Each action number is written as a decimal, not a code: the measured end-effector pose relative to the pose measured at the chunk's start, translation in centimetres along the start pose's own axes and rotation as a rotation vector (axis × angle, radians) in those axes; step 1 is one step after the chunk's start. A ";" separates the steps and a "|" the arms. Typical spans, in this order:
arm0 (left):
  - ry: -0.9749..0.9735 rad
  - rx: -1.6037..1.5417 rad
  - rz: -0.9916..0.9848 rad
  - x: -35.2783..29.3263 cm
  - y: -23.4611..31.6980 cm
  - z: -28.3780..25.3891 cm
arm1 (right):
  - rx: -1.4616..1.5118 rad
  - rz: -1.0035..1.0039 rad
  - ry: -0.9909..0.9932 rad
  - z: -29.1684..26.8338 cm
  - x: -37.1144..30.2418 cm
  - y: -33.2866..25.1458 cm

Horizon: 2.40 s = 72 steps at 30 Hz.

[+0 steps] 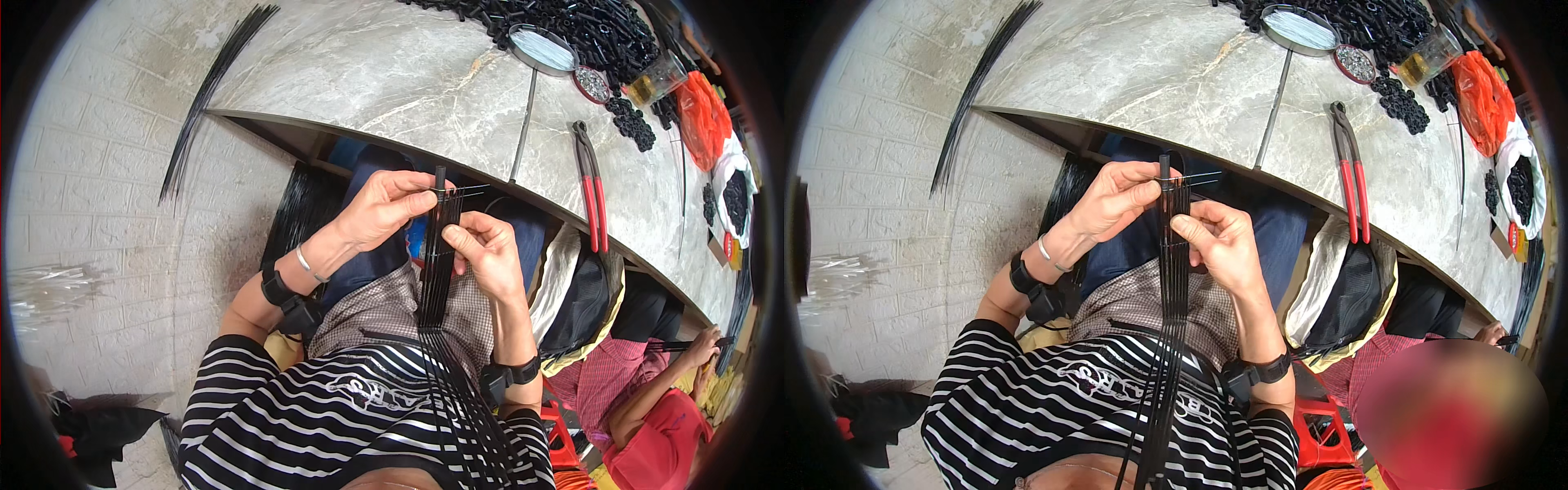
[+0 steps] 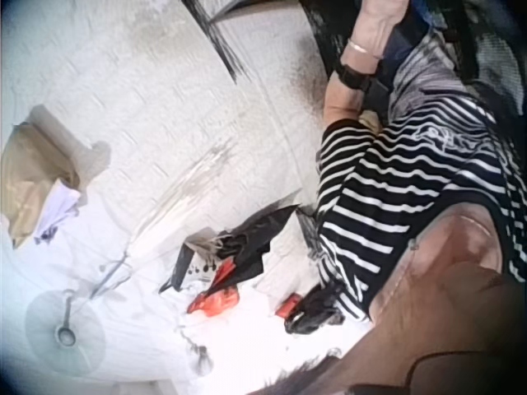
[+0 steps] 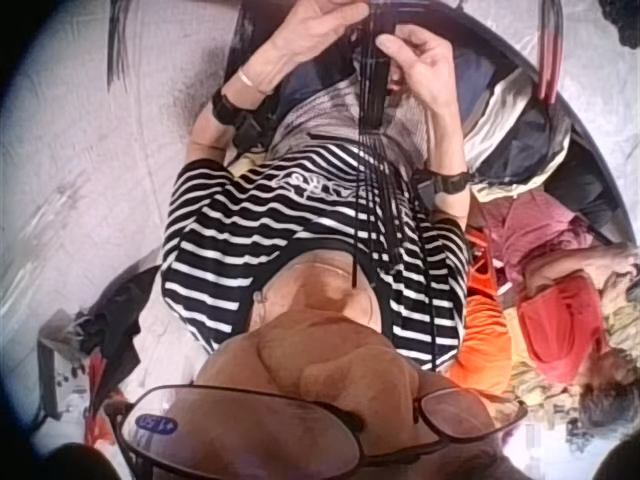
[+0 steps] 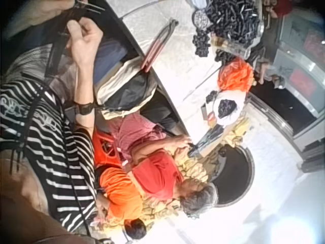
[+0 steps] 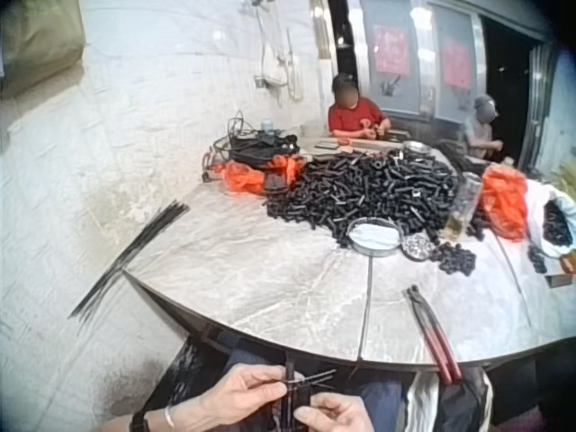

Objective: Assemble umbrella ribs and plastic connectors to form the frame.

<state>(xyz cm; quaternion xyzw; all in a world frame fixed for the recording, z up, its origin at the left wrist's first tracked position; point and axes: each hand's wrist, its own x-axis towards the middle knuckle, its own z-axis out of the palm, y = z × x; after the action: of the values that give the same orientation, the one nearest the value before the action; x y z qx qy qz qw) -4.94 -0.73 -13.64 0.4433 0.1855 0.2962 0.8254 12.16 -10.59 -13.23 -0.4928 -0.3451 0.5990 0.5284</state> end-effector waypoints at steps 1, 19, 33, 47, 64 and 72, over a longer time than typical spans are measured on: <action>0.000 0.001 -0.001 0.2 0.0 -0.2 | 0.024 0.008 0.006 0.0 0.0 0.0; 0.002 -0.030 0.002 -0.1 0.1 0.4 | 0.211 0.100 -0.057 -0.9 0.5 1.6; -0.099 0.142 0.048 0.2 0.9 1.6 | 0.513 -0.009 -0.417 -1.2 2.1 2.4; -0.444 0.327 0.230 6.0 1.2 3.4 | 0.418 -0.168 -0.714 -4.6 3.1 -0.4; -0.434 0.013 -0.124 11.4 -3.0 3.7 | 0.290 -0.277 -0.214 -7.9 1.4 -0.5; -0.085 -0.005 0.035 5.2 0.6 5.8 | 0.138 -0.284 -0.034 -6.6 0.0 -1.1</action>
<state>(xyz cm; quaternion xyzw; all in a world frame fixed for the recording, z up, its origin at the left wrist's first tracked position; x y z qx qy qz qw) 2.07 -0.70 -10.29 0.4567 0.1419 0.2919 0.8283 18.79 -11.11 -14.03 -0.3911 -0.3783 0.5488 0.6346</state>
